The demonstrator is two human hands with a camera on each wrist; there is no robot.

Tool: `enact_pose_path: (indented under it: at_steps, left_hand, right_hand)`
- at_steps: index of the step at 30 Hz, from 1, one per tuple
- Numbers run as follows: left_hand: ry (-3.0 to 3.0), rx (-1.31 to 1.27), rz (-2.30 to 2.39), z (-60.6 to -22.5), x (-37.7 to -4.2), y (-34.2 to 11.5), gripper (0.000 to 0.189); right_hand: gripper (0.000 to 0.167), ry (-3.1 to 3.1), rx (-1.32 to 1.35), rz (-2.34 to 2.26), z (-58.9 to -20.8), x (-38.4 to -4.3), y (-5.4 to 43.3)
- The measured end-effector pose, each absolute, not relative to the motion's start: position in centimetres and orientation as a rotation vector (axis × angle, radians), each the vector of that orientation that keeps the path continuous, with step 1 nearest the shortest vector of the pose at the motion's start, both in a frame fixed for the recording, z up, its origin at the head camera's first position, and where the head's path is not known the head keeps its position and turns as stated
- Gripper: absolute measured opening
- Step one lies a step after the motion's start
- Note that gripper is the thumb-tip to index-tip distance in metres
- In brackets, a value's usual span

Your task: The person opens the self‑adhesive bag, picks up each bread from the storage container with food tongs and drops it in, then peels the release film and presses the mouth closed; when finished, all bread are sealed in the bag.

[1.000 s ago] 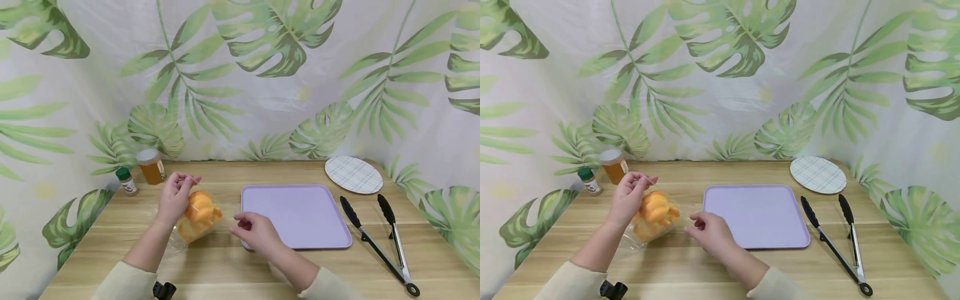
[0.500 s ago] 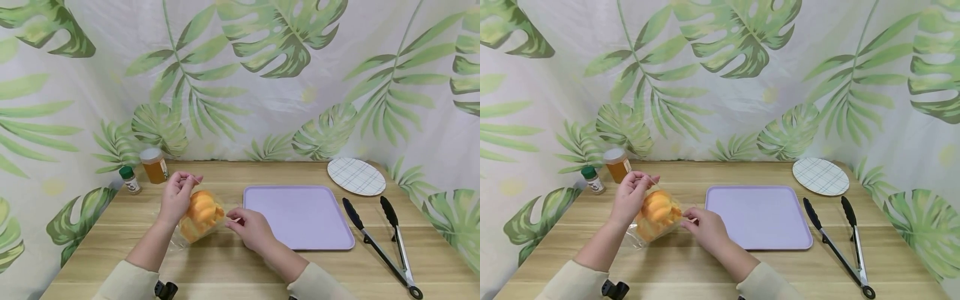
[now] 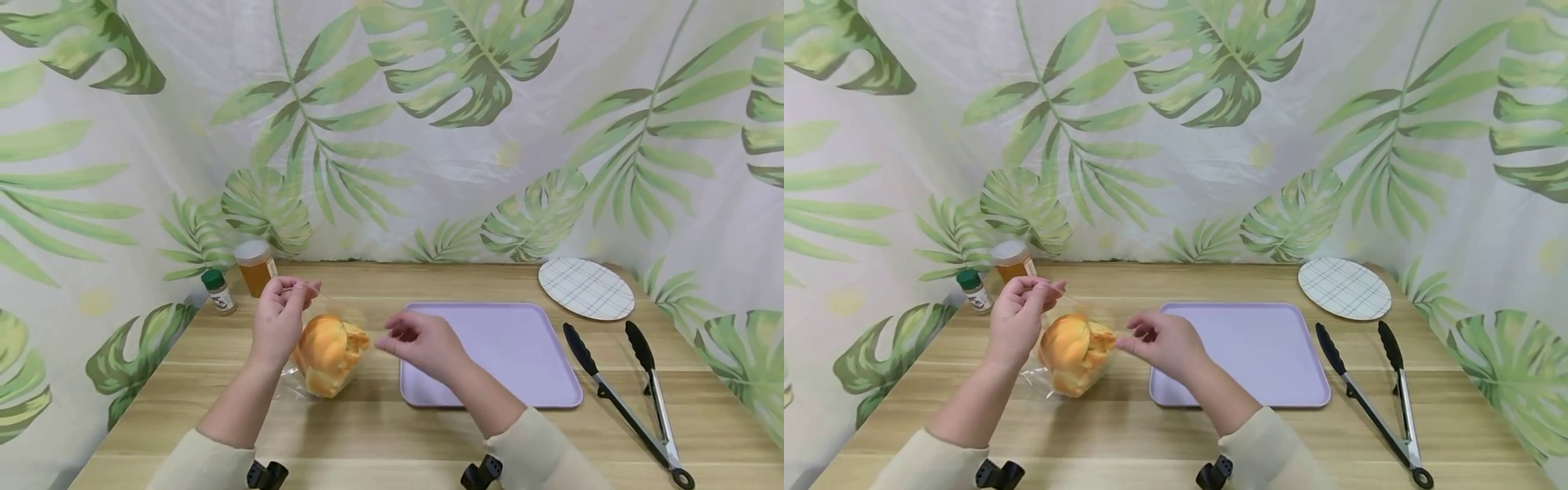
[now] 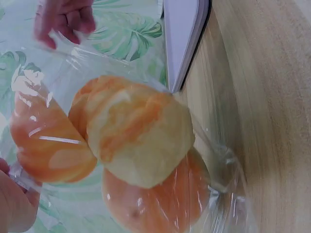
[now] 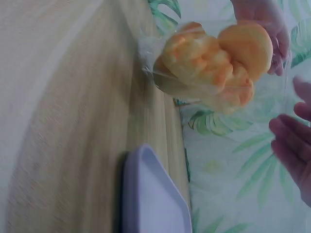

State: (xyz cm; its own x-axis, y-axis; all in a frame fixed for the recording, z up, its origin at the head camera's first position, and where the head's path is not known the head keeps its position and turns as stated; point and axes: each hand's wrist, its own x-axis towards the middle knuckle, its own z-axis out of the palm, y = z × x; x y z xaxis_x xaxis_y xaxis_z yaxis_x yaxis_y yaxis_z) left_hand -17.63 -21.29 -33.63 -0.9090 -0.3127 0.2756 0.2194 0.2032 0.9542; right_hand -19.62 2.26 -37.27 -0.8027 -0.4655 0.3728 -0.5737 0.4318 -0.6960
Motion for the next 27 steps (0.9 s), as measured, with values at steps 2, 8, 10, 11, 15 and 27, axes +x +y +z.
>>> enact_pose_path:
  at_steps: [2, 8, 10, 11, 15, 27]
  left_hand:
    - [-2.061, 0.11, -1.751, -33.6, -17.6, -21.3, 0.018]
    - [-2.067, 0.107, -1.765, -33.7, -17.5, -21.4, 0.018]
    - [-2.063, 0.114, -1.773, -33.7, -17.5, -21.7, 0.018]
    - [-2.052, 0.121, -1.775, -33.6, -17.4, -21.9, 0.018]
    - [-1.973, 0.161, -1.777, -33.4, -17.2, -22.9, 0.013]
    - [-1.906, 0.057, -1.866, -32.9, -16.1, -23.0, 0.012]
  right_hand:
    - [0.035, -2.564, 1.048, 1.125, -37.5, -19.1, 2.1]
    - [0.019, -2.563, 1.157, 0.772, -38.6, -18.5, 0.6]
    - [0.01, -2.575, 1.115, 0.766, -38.5, -18.7, 0.4]
    - [0.01, -2.576, 1.092, 0.789, -38.3, -18.9, 0.5]
    - [0.008, -2.559, 1.001, 0.968, -36.4, -20.0, 1.4]
    - [0.006, -2.577, 1.008, 1.194, -30.8, -22.5, 3.9]
